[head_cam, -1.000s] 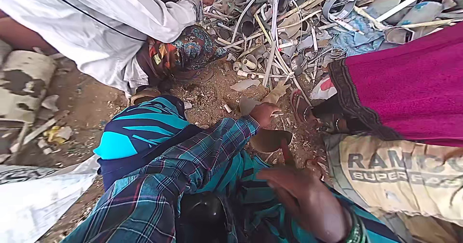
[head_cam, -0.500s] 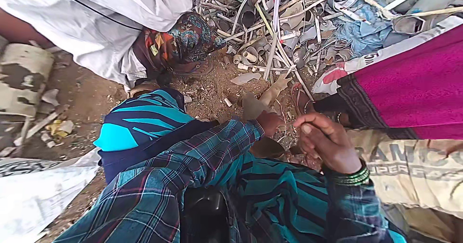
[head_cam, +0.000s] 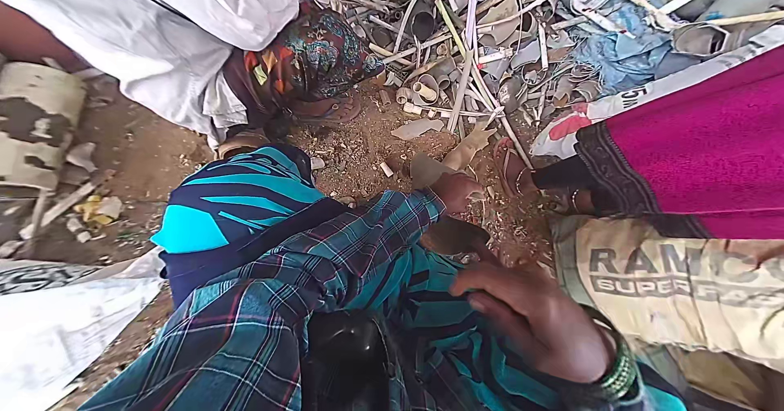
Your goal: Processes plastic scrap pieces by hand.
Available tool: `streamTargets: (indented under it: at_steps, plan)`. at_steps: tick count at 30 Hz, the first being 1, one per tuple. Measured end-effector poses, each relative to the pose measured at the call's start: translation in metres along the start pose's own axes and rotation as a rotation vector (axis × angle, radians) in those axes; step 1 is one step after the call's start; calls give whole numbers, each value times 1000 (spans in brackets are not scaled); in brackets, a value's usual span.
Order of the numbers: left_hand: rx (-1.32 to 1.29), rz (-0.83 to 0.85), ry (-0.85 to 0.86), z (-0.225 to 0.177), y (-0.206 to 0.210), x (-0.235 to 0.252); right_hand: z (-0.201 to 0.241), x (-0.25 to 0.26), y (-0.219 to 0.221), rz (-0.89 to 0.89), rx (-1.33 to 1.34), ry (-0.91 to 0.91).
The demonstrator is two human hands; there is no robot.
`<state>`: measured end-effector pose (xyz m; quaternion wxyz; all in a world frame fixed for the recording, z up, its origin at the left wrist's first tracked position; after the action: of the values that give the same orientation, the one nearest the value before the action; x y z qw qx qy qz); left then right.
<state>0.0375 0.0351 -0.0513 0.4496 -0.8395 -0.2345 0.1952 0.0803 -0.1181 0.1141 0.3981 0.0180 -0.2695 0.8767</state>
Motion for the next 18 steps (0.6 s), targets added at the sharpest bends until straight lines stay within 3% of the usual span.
streamTargets:
  at_steps: [5, 10, 15, 18]
  plan:
    - [-102, -12, -49, -5, -25, -8, -4, 7, 72, 100, -317, 0]
    - [-95, -14, -60, -3, -26, -8, 15, 2, 83, 227, -306, 117]
    - [-94, -12, -57, -5, -23, -8, -27, 6, 91, 163, -339, 86]
    - [-79, -26, -48, -4, -22, -8, -11, 5, 86, 149, -349, 63]
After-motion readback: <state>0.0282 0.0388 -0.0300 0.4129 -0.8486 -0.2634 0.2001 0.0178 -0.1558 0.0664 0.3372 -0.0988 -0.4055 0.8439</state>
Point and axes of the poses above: each hand's wrist, its own x-axis towards the middle knuckle, its own y-axis out of the palm, z = x × y, the point moved 4 cm from there along x, towards the middle knuckle, and after that the axes turned 14 degrees about x, right-handed, at the moved point
